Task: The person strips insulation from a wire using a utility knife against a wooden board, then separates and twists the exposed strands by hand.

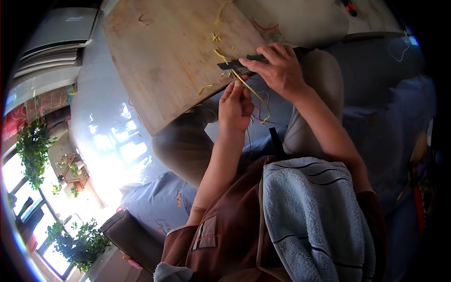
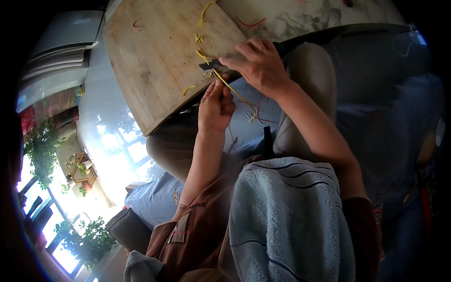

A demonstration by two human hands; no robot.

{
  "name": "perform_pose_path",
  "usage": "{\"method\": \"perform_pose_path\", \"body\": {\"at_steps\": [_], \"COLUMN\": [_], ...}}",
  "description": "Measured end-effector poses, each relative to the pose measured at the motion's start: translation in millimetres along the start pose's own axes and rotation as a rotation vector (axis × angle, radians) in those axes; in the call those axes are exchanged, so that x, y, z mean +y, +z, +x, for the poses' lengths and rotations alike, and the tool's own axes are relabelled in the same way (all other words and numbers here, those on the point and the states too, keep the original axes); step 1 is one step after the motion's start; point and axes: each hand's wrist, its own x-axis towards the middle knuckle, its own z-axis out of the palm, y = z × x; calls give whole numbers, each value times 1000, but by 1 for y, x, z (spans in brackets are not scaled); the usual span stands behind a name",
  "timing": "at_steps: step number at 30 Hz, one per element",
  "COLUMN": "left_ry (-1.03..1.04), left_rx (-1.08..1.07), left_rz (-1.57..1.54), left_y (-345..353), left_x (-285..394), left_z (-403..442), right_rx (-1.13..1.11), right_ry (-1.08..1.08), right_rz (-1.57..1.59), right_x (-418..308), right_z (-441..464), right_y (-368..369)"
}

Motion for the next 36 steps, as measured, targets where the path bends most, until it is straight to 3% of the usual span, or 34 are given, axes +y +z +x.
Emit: {"method": "perform_pose_path", "body": {"at_steps": [8,14,26,29,30,33,34,36], "left_ry": [-15,-47,-84,-102,-90,-50,-54,-56], "left_rx": [55,-100,-73,-2,-2,-17,-34,-54], "left_rz": [0,-72,-98,-42,-28,-48,-62,-80], "left_y": [5,-4,-8,0,0,-1,0,0], "left_x": [0,4,3,0,1,1,1,0], "left_z": [0,9,8,5,5,5,3,4], "right_rx": [20,-37,127,60,-18,0,-106,-105], "right_ry": [-9,24,-32,95,61,151,188,77], "right_rz": [-42,-30,-90,11,-87,43,109,37], "right_x": [-2,2,5,6,8,13,14,22], "right_z": [-2,-8,1,48,55,56,53,31], "right_y": [6,-3,19,20,17,-4,-14,-15]}}
